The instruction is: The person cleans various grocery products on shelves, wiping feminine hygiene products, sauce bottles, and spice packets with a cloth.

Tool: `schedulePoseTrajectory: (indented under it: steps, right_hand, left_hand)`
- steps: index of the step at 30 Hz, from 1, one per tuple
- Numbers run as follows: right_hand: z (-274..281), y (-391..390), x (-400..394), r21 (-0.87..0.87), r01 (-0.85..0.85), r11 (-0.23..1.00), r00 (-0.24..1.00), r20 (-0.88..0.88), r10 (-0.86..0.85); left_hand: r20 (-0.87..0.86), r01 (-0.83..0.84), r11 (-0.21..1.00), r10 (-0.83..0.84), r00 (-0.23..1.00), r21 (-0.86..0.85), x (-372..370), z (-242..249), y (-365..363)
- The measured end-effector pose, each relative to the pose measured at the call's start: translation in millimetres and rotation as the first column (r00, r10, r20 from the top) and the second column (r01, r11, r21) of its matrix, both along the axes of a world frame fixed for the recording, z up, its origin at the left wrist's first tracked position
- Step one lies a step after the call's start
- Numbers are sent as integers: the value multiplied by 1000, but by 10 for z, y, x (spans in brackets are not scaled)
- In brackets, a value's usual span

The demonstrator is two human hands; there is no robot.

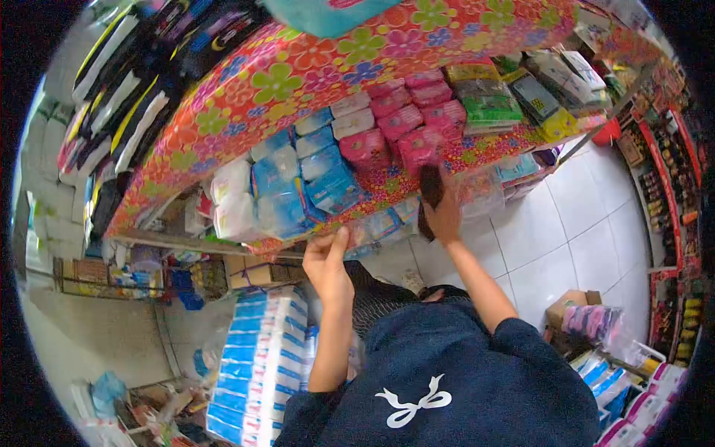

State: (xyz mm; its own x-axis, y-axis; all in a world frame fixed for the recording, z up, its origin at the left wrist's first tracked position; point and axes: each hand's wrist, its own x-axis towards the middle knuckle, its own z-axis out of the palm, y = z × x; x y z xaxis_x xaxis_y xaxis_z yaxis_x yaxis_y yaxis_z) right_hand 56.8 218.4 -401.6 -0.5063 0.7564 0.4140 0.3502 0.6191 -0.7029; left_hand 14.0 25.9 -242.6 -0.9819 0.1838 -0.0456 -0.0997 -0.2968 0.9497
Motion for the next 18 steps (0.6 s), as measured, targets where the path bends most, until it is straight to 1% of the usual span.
schedulePoseTrajectory:
  steps: [1,2,3,5,6,8,9,10,12,14,16,17,18]
  right_hand:
    - [-164,173,-7,17,-12,1000,982,186,8]
    - [-203,301,18,29,-30,999,930,367,18]
    - [-236,407,68,-51,-89,995,956,276,100]
    - [-573,552,57,168,-75,983,955,295,22]
    - [-694,609,24,278,-74,958,955,295,-12]
    - [-621,613,23,380,-78,922,984,175,11]
    - [-561,581,13,334,-84,939,984,176,25]
    - [-478,545,2,288,-88,954,984,175,37]
    - [-310,484,44,-4,-76,997,952,297,74]
    - [-98,413,84,235,-65,970,974,227,11]
    - [-45,401,100,341,-56,938,987,162,0]
    - [-105,429,80,333,-64,941,990,138,19]
    - [-178,459,76,316,-76,946,984,175,21]
  left_hand:
    - [21,-2,1000,2,1000,11,-22,-50,-32]
    - [42,-7,1000,6,999,24,-31,-69,-32]
    - [40,9,999,-11,999,42,-28,-36,10]
    - [66,102,994,-105,992,46,-94,60,51]
    - [76,139,989,-142,987,50,-133,117,62]
    - [65,189,981,-191,979,39,-267,291,93]
    - [58,212,977,-214,975,34,-367,377,116]
    - [78,247,956,-262,962,161,-497,431,136]
    - [95,310,855,-380,920,416,-786,490,173]
    - [-43,375,830,-394,918,413,-973,527,169]
    - [-169,426,804,-392,904,415,-1070,606,230]
    - [-226,443,792,-382,896,421,-1089,678,267]
    - [-281,457,779,-365,887,429,-1105,738,299]
